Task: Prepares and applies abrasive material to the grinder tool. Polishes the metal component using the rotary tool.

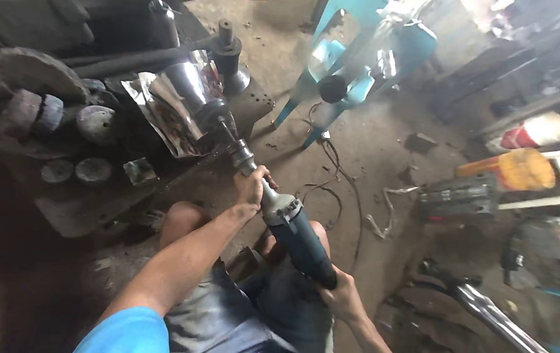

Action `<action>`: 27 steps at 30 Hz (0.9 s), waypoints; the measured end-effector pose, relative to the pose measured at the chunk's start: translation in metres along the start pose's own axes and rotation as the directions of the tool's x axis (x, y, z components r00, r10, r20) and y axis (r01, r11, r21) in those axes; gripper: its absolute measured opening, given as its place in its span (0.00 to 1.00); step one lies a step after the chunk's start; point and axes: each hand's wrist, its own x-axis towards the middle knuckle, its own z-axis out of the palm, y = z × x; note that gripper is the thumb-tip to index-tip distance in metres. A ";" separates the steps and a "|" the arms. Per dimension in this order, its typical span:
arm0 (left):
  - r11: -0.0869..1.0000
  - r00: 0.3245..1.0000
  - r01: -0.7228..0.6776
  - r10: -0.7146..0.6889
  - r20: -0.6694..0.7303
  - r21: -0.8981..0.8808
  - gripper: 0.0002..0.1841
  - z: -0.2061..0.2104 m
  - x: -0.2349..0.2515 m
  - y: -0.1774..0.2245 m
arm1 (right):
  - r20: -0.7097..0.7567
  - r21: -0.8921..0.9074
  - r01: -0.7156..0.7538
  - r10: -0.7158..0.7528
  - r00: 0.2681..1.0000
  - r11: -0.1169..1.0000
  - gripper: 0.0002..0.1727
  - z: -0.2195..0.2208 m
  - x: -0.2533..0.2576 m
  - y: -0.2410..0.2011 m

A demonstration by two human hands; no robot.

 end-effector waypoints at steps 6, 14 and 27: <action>0.998 0.998 0.051 -0.049 -0.045 0.033 0.11 0.015 0.020 -0.003 | 0.029 0.041 -0.070 0.069 0.997 0.997 0.21 -0.003 0.008 -0.004; 0.996 0.997 -0.073 0.072 -0.014 -0.043 0.03 -0.016 -0.007 -0.003 | 0.049 -0.072 -0.016 0.019 0.999 0.997 0.23 -0.002 0.000 -0.003; 0.993 0.995 -0.090 0.087 -0.046 -0.079 0.04 -0.016 -0.003 -0.008 | 0.048 -0.068 0.010 -0.007 0.999 0.998 0.25 -0.001 -0.002 -0.001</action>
